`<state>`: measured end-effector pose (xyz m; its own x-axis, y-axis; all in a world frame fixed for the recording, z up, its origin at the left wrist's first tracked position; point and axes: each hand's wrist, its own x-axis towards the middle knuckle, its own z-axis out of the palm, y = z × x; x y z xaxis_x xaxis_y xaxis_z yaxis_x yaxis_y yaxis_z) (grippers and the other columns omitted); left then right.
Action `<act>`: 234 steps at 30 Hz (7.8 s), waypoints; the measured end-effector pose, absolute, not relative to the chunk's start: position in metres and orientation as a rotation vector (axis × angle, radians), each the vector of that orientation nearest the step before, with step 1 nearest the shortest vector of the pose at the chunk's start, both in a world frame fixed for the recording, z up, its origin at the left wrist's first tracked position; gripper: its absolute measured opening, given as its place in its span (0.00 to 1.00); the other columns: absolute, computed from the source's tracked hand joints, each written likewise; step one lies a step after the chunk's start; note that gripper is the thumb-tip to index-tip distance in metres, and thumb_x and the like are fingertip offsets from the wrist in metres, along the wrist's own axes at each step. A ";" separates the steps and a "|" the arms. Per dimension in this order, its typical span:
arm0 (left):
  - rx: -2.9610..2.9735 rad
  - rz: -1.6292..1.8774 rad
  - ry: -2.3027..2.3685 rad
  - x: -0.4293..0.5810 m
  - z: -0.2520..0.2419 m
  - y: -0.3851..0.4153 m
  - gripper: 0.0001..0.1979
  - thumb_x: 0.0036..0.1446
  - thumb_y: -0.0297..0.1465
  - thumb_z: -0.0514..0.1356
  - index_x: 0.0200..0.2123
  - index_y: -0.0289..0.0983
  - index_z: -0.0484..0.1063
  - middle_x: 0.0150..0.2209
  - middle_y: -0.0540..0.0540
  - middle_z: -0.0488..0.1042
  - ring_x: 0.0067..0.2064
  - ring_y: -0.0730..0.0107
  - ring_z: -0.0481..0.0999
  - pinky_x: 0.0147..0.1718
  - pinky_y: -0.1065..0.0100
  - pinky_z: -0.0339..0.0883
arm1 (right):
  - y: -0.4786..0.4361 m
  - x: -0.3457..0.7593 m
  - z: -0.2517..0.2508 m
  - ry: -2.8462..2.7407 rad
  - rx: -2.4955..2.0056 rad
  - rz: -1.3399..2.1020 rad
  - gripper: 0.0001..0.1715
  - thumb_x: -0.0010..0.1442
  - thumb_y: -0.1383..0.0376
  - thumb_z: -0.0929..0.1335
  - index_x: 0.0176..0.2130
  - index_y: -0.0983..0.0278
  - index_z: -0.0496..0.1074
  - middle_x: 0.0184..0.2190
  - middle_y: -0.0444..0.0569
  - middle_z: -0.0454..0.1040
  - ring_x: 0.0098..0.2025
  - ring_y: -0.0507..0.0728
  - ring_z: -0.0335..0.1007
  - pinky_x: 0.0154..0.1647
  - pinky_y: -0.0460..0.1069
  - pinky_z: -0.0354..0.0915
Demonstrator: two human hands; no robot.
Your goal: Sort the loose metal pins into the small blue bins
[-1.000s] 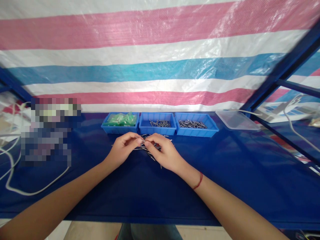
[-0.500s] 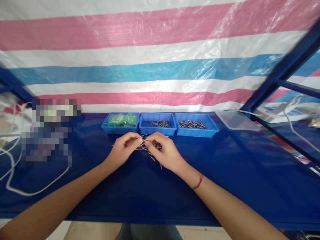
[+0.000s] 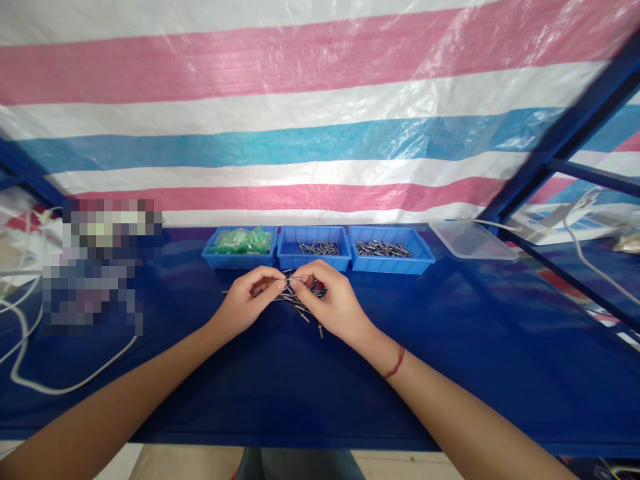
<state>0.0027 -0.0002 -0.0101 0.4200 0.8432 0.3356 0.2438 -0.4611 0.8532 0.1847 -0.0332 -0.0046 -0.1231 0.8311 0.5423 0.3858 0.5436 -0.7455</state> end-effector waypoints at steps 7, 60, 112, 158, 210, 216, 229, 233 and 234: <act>2.456 0.891 1.087 -0.004 0.010 -0.001 0.10 0.61 0.34 0.56 0.44 0.39 0.71 0.37 0.48 0.76 0.38 0.67 0.74 0.40 0.66 0.62 | -0.029 0.205 0.010 -1.782 -1.130 0.161 0.09 0.62 0.62 0.64 0.33 0.61 0.71 0.30 0.47 0.73 0.32 0.54 0.67 0.36 0.50 0.63; 2.294 0.820 0.906 0.005 0.003 -0.008 0.11 0.62 0.36 0.54 0.36 0.36 0.73 0.33 0.49 0.75 0.34 0.72 0.72 0.35 0.72 0.63 | -0.036 0.185 -0.002 -1.749 -1.064 0.444 0.08 0.60 0.61 0.67 0.31 0.62 0.70 0.29 0.46 0.72 0.33 0.53 0.68 0.33 0.49 0.63; 2.662 -0.099 1.518 -0.068 0.030 0.023 0.11 0.55 0.34 0.60 0.41 0.39 0.74 0.38 0.44 0.73 0.37 0.61 0.76 0.35 0.67 0.66 | -0.035 0.249 0.028 -2.380 -1.310 0.663 0.17 0.49 0.51 0.72 0.31 0.62 0.73 0.25 0.43 0.72 0.24 0.52 0.67 0.22 0.46 0.59; 2.810 0.311 1.209 0.000 -0.002 -0.013 0.24 0.62 0.44 0.53 0.55 0.36 0.65 0.49 0.41 0.70 0.48 0.56 0.72 0.48 0.59 0.67 | -0.037 0.219 0.009 -2.426 -1.506 0.484 0.13 0.58 0.69 0.66 0.45 0.64 0.72 0.38 0.51 0.69 0.35 0.55 0.68 0.37 0.50 0.63; 2.161 1.043 1.076 0.005 0.001 -0.009 0.10 0.61 0.35 0.56 0.39 0.38 0.75 0.36 0.48 0.76 0.36 0.70 0.73 0.37 0.69 0.65 | -0.036 0.179 -0.002 -1.375 -1.035 0.965 0.11 0.50 0.58 0.73 0.31 0.61 0.71 0.30 0.46 0.76 0.34 0.55 0.75 0.39 0.52 0.72; 2.074 1.095 1.041 0.005 0.001 -0.009 0.10 0.61 0.35 0.56 0.37 0.37 0.74 0.34 0.49 0.76 0.33 0.72 0.72 0.32 0.72 0.63 | -0.040 0.173 -0.004 -1.345 -0.995 1.138 0.14 0.48 0.58 0.74 0.32 0.62 0.70 0.33 0.45 0.75 0.36 0.54 0.75 0.41 0.51 0.72; 2.048 1.084 1.000 0.006 0.003 -0.009 0.09 0.61 0.34 0.55 0.37 0.37 0.73 0.36 0.47 0.75 0.37 0.70 0.73 0.36 0.70 0.65 | -0.038 0.175 0.000 -1.559 -1.028 1.091 0.14 0.56 0.56 0.69 0.35 0.63 0.76 0.29 0.45 0.75 0.30 0.52 0.70 0.33 0.48 0.68; 2.051 1.096 0.982 0.006 0.002 -0.009 0.09 0.61 0.34 0.55 0.37 0.37 0.73 0.36 0.47 0.75 0.38 0.70 0.74 0.37 0.70 0.65 | -0.038 0.175 0.000 -1.541 -1.015 1.081 0.12 0.55 0.56 0.69 0.33 0.63 0.75 0.28 0.45 0.75 0.29 0.52 0.69 0.34 0.48 0.68; 2.054 1.097 0.976 0.006 0.002 -0.009 0.08 0.62 0.33 0.55 0.37 0.37 0.73 0.36 0.47 0.75 0.38 0.70 0.74 0.37 0.70 0.66 | -0.038 0.175 0.000 -1.531 -1.015 1.086 0.12 0.55 0.56 0.69 0.33 0.63 0.75 0.28 0.44 0.75 0.29 0.52 0.69 0.34 0.48 0.68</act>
<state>0.0056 -0.0094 0.0023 0.3858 0.8225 0.4178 0.3199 -0.5441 0.7757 0.1753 -0.0376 -0.0002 -0.1866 0.9538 0.2357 0.0927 0.2559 -0.9622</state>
